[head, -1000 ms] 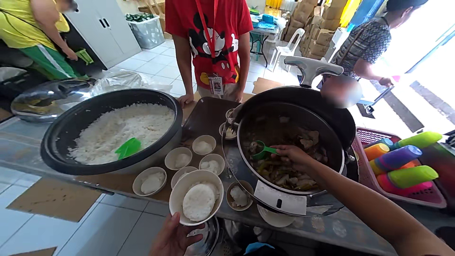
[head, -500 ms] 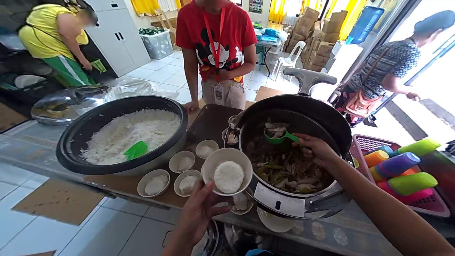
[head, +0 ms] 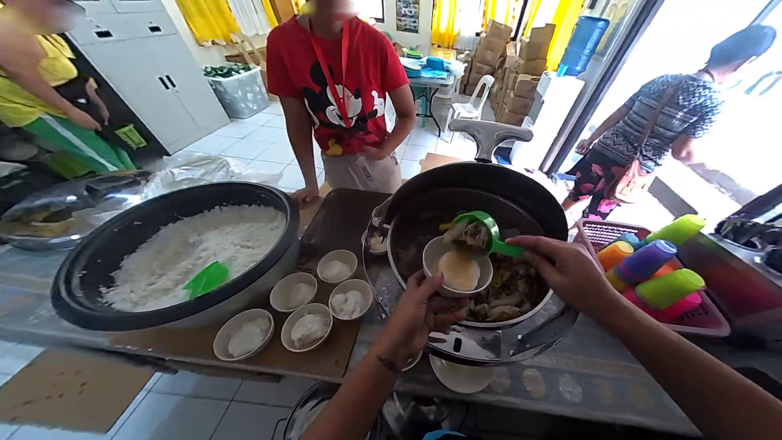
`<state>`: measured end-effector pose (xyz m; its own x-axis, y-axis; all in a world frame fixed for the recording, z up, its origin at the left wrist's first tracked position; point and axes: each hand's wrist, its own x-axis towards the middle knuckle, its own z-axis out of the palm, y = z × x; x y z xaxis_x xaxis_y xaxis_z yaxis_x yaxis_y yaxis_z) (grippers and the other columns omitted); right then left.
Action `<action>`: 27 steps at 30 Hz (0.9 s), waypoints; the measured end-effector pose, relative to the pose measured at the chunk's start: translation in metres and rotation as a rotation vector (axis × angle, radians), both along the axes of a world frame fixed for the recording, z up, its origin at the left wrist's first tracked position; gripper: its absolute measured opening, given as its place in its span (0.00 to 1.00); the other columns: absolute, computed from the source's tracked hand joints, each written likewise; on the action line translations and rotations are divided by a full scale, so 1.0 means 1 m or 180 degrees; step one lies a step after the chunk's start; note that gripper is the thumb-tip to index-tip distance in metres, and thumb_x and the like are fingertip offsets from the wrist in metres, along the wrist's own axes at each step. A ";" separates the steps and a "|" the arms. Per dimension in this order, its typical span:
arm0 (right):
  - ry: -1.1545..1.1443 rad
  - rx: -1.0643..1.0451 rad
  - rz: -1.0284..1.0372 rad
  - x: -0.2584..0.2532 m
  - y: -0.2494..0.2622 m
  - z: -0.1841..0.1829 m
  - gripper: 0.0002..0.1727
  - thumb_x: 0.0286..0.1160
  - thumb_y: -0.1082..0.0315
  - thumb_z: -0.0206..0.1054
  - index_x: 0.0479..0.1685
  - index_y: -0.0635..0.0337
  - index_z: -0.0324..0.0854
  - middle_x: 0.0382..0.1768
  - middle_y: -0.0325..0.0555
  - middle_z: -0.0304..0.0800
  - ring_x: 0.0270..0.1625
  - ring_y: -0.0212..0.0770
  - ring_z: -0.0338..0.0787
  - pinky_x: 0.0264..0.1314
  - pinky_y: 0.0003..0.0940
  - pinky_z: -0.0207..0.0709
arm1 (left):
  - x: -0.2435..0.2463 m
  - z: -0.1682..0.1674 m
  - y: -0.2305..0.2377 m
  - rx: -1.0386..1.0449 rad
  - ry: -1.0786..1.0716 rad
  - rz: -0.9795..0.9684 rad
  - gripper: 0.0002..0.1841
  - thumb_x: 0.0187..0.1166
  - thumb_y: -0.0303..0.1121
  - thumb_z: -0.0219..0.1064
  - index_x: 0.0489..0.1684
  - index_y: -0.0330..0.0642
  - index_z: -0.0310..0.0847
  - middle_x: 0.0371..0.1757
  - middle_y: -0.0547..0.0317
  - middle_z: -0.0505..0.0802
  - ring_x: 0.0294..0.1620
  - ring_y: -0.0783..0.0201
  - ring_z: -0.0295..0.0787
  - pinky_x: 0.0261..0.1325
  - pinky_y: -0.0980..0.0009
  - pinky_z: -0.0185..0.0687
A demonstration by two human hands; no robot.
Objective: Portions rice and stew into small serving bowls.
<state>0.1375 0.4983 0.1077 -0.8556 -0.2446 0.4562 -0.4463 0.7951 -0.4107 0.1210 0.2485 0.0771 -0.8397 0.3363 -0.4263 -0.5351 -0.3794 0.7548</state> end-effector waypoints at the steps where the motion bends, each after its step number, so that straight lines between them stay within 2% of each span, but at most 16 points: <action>1: 0.0419 0.0391 0.0045 0.004 0.000 -0.005 0.19 0.82 0.73 0.55 0.62 0.59 0.89 0.43 0.51 0.95 0.40 0.45 0.94 0.43 0.45 0.87 | 0.001 0.000 0.000 -0.0024 0.0005 -0.0033 0.24 0.94 0.36 0.49 0.85 0.44 0.48 0.51 0.42 0.88 0.39 0.52 0.95 0.39 0.63 0.93; 3: 0.0942 0.0965 0.0098 0.010 -0.004 -0.009 0.21 0.74 0.79 0.56 0.59 0.59 0.91 0.38 0.55 0.95 0.31 0.54 0.94 0.29 0.48 0.85 | 0.002 0.002 -0.001 -0.0062 0.0009 -0.0110 0.23 0.94 0.37 0.48 0.84 0.44 0.49 0.51 0.42 0.88 0.39 0.52 0.95 0.38 0.63 0.93; 5: 0.1146 0.1268 0.0128 0.014 -0.006 -0.010 0.22 0.71 0.82 0.57 0.58 0.58 0.92 0.38 0.54 0.96 0.30 0.53 0.94 0.26 0.44 0.84 | 0.002 0.004 -0.003 -0.0085 -0.0018 -0.0178 0.23 0.94 0.37 0.48 0.83 0.44 0.49 0.50 0.42 0.88 0.39 0.52 0.95 0.38 0.64 0.93; 10: 0.1478 0.1487 0.0123 0.016 -0.001 -0.006 0.22 0.72 0.82 0.58 0.58 0.57 0.91 0.38 0.53 0.96 0.30 0.52 0.94 0.26 0.41 0.82 | 0.004 0.003 -0.008 -0.0034 -0.0001 -0.0238 0.23 0.94 0.37 0.48 0.83 0.44 0.50 0.52 0.42 0.89 0.40 0.52 0.95 0.38 0.64 0.93; 16: 0.1469 0.1304 -0.0020 0.028 0.008 0.011 0.22 0.76 0.78 0.54 0.59 0.57 0.91 0.40 0.53 0.96 0.30 0.51 0.93 0.26 0.43 0.81 | 0.005 0.000 -0.019 -0.0031 0.0143 -0.0373 0.21 0.95 0.37 0.46 0.82 0.44 0.52 0.51 0.43 0.90 0.40 0.52 0.96 0.39 0.64 0.93; 21: 0.1206 0.1032 0.0121 0.040 0.002 0.014 0.20 0.79 0.73 0.53 0.57 0.58 0.92 0.32 0.52 0.93 0.25 0.47 0.89 0.24 0.38 0.78 | 0.006 -0.001 -0.023 -0.0046 0.0244 -0.0433 0.19 0.95 0.37 0.46 0.80 0.44 0.53 0.51 0.46 0.89 0.40 0.54 0.95 0.39 0.64 0.93; 27: 0.1071 0.1048 0.0297 0.015 -0.017 0.008 0.19 0.77 0.73 0.56 0.57 0.59 0.91 0.30 0.51 0.91 0.23 0.49 0.88 0.21 0.43 0.80 | 0.008 -0.003 -0.014 -0.0184 0.0255 -0.0672 0.20 0.95 0.37 0.45 0.81 0.44 0.53 0.51 0.46 0.89 0.40 0.54 0.95 0.40 0.63 0.93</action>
